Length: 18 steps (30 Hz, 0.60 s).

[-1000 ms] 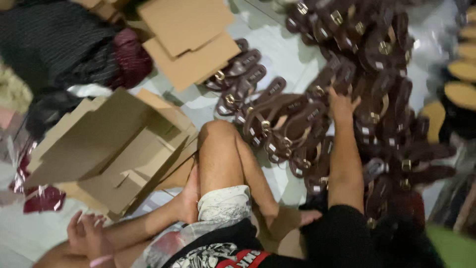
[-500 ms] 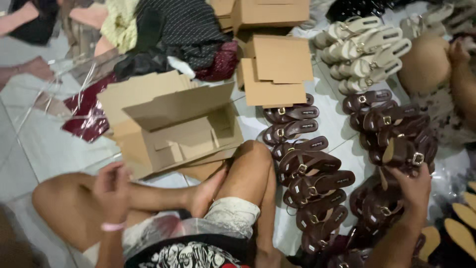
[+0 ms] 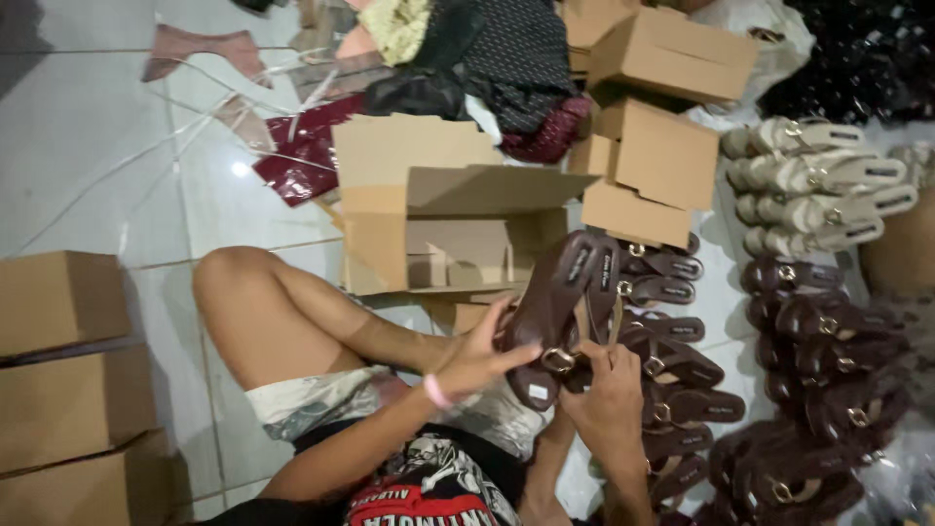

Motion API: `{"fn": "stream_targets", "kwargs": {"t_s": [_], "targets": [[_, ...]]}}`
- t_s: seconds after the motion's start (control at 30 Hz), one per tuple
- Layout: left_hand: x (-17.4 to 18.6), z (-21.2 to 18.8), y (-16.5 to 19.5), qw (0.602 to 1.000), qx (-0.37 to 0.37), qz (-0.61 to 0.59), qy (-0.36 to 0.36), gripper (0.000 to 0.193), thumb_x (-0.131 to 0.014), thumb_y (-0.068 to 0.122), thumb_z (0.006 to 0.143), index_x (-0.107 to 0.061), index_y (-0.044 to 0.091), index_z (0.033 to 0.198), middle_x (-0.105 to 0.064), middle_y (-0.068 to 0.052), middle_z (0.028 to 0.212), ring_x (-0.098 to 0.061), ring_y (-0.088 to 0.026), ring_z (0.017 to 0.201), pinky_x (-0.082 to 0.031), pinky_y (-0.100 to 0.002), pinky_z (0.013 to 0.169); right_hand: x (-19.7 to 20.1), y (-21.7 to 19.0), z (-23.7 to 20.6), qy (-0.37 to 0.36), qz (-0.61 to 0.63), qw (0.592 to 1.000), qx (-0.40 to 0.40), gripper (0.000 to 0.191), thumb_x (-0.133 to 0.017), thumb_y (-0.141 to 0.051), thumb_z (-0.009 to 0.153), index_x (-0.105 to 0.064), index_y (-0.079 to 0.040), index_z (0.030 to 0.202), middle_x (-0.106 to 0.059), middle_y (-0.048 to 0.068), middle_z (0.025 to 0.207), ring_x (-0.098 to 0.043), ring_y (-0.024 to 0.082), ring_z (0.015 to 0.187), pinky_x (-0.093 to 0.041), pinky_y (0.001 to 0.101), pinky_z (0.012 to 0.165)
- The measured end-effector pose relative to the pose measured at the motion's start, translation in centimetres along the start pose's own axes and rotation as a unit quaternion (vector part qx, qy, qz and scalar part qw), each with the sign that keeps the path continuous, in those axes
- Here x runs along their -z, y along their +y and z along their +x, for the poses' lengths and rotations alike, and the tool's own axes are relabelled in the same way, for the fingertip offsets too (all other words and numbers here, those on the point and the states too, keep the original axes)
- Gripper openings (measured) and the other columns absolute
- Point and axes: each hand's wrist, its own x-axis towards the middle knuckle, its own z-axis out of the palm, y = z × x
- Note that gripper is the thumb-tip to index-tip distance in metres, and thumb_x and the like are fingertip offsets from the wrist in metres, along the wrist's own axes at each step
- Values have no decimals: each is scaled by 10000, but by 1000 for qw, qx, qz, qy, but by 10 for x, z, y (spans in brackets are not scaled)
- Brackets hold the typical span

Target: The person sits on the floor and packs brown sandals into cardboard boxes. They pick up a pair of sandals, place them into a box, and close the lid. This process is repeated multiple times with different pairs of sandals.

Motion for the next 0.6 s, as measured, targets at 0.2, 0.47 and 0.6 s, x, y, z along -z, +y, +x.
{"fn": "stream_targets", "kwargs": {"t_s": [0.2,0.47,0.6], "targets": [[30,-32,28,992,-121,38,29,940,-706,-77,824,-225,45,1622,-402,-186,1579,-417,-265,1463,-366,-379,1194,-6,-13,7,-48,90,995,-9,843,-957,-223,583,-501,-1,1257,-542,194,1139,-569,353,1067,-486,439,916],[89,21,74,776,-191,599,49,815,-730,7,798,-424,182,1532,-477,-162,1551,-561,-396,1273,-531,-484,993,50,41,-51,-84,327,928,-159,1044,-934,-116,569,-256,-89,1362,-492,143,1275,-630,218,1065,-587,361,864],[116,73,64,682,-195,705,-27,848,-670,-18,693,-444,195,1482,-431,-83,1568,-524,-363,1297,-537,-513,900,43,66,-51,-114,343,923,-132,1022,-941,-74,543,-303,-95,1342,-483,126,1260,-624,215,1094,-577,352,880]]}}
